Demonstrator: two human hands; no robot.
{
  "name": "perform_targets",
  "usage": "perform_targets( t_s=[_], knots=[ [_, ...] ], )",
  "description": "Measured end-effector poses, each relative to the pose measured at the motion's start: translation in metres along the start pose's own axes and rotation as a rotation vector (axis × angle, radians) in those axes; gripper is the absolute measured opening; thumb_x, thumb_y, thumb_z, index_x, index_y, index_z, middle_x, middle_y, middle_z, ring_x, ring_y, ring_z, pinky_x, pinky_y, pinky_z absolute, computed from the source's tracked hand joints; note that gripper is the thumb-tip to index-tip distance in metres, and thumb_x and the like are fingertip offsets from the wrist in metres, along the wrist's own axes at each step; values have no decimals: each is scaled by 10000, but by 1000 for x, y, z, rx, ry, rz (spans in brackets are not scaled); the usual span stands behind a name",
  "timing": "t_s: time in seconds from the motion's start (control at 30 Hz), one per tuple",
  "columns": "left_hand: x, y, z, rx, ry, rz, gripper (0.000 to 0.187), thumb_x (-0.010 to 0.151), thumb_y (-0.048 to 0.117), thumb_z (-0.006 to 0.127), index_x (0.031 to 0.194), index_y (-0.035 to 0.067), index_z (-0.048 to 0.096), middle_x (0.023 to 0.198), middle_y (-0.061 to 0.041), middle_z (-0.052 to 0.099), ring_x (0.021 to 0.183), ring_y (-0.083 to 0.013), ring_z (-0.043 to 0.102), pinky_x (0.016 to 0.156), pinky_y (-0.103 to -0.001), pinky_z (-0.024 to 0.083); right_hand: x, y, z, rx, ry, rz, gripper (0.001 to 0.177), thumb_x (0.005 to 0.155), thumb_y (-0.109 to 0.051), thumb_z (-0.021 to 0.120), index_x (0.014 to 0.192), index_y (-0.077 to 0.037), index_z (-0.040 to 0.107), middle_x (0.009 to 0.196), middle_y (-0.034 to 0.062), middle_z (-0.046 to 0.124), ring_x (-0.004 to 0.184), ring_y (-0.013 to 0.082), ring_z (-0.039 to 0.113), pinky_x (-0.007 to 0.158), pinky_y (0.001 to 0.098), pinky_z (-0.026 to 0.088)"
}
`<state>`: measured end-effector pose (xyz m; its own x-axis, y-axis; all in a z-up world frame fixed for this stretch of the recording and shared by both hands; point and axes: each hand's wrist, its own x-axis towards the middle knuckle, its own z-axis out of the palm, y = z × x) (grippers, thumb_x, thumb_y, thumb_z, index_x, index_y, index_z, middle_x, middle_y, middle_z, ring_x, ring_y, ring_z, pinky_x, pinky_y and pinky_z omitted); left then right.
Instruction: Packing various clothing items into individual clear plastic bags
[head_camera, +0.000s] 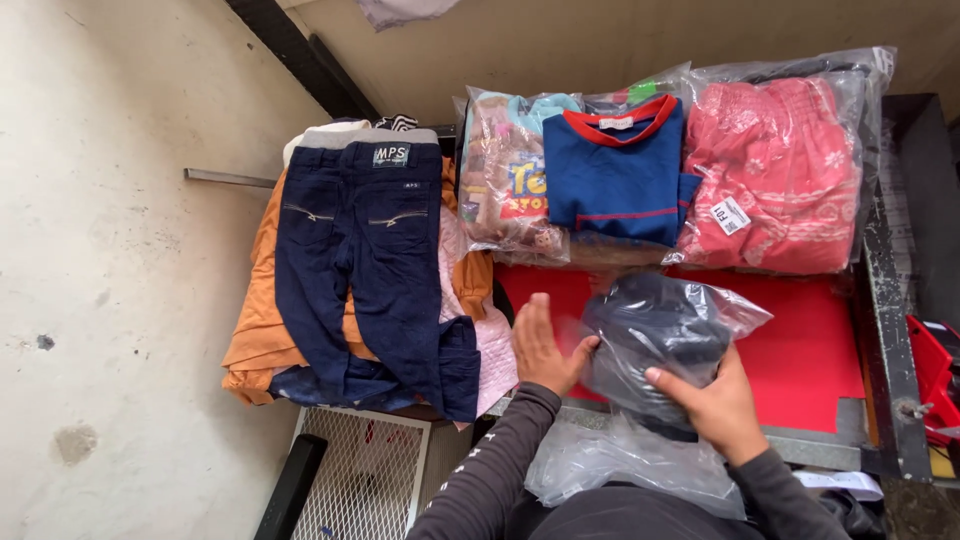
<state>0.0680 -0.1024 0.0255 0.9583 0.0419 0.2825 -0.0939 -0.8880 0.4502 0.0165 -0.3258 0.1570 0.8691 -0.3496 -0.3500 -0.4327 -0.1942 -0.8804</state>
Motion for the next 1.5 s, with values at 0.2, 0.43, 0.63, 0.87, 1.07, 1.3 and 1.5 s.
perform_targets(
  t_s=[0.2,0.43,0.63,0.87,1.07,1.3,1.5],
  knots=[
    [-22,-12,31,-1094,-738,-1017,895,889,835,309,1248,56,562,982,-186,732,696,-264,733,542,-388,590,10,125,30,-823,169,-884,689,655,-374,806,1290,-248,569,1157,87,576,894,362,639,669,504,512],
    [-33,12,-5,-1166,-784,-1030,874,767,765,603,1300,76,671,1263,-99,743,1083,-252,701,773,-446,511,2,92,24,-679,-502,-390,530,762,-657,762,1138,-284,735,1132,-154,738,936,105,743,802,317,570],
    [-39,7,17,-1301,-616,-978,601,738,207,859,1282,33,671,1217,-121,747,1104,-222,701,998,-344,564,36,110,7,-326,-48,-16,1019,797,-544,673,1560,16,296,1581,279,352,1491,376,325,1218,440,266],
    [-5,-68,4,-1605,85,-1285,554,897,564,538,1299,183,545,1306,-123,637,1150,-287,615,902,-444,432,36,63,-17,-298,-312,334,588,932,-547,584,1116,-11,738,1030,172,770,891,297,682,784,375,481],
    [-8,-44,-30,-497,-670,-890,1187,733,1016,511,1439,63,572,1462,-190,580,1396,-339,514,1216,-453,351,87,73,1,-379,-51,-85,907,919,-610,656,1532,15,419,1544,332,425,1444,459,414,1210,545,329],
    [-24,-1,-8,-650,-563,-894,859,628,681,919,1269,184,639,1294,-79,704,1267,-257,636,1071,-338,521,62,51,7,-79,-364,232,782,729,-381,908,1240,171,694,1166,421,692,1156,457,671,913,510,559],
    [-19,13,-74,-782,-565,-530,985,669,476,927,1489,182,467,1417,-233,591,1343,-395,550,1123,-463,488,58,154,-11,119,-465,49,948,663,-76,970,1484,33,509,1382,359,568,1328,415,540,1089,538,457]
  ],
)
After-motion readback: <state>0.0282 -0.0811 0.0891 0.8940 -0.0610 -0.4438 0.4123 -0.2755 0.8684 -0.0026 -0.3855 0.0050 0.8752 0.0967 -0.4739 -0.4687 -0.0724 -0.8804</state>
